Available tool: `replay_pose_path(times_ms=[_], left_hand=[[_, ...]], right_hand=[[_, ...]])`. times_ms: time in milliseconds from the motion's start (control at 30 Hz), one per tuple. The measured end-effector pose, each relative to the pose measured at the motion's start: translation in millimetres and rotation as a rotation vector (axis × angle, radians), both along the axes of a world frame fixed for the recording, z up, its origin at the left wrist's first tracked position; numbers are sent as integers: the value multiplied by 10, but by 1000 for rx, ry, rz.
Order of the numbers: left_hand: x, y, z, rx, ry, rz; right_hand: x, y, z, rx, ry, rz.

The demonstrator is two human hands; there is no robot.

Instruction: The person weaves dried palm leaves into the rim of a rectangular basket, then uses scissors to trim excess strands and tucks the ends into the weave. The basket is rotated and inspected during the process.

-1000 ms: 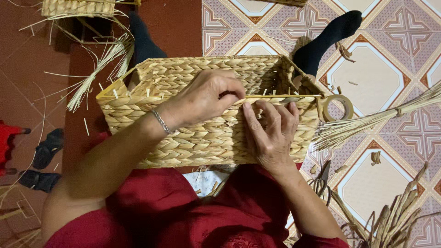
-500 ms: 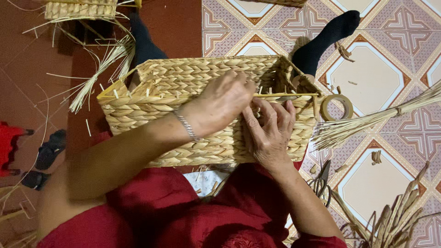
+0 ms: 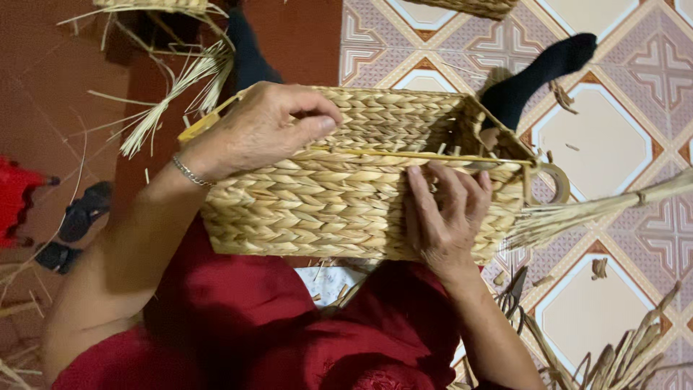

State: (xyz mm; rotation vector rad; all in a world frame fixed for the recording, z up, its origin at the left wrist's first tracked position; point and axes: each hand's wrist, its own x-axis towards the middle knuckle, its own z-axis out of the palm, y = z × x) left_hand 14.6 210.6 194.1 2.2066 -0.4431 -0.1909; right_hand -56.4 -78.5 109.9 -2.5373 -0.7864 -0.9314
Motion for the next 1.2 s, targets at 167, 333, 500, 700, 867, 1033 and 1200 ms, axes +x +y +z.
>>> replay_pose_path(times_ms=[167, 333, 500, 700, 867, 1033, 1200], left_hand=[[-15, 71, -171, -36, -48, -136], [-15, 96, -347, -13, -380, -168], [-62, 117, -421, 114, -475, -150], [-252, 216, -472, 258, -799, -151], [-391, 212, -482, 422, -984, -76], [-447, 250, -596, 352, -961, -27], [-441, 357, -743, 354, -946, -13]], right_hand=[[11, 177, 45, 66, -11, 84], [23, 438, 117, 46, 33, 183], [99, 634, 191, -51, 91, 166], [204, 784, 194, -56, 55, 154], [229, 825, 204, -59, 59, 155], [254, 837, 219, -85, 73, 158], [267, 847, 213, -86, 119, 170]])
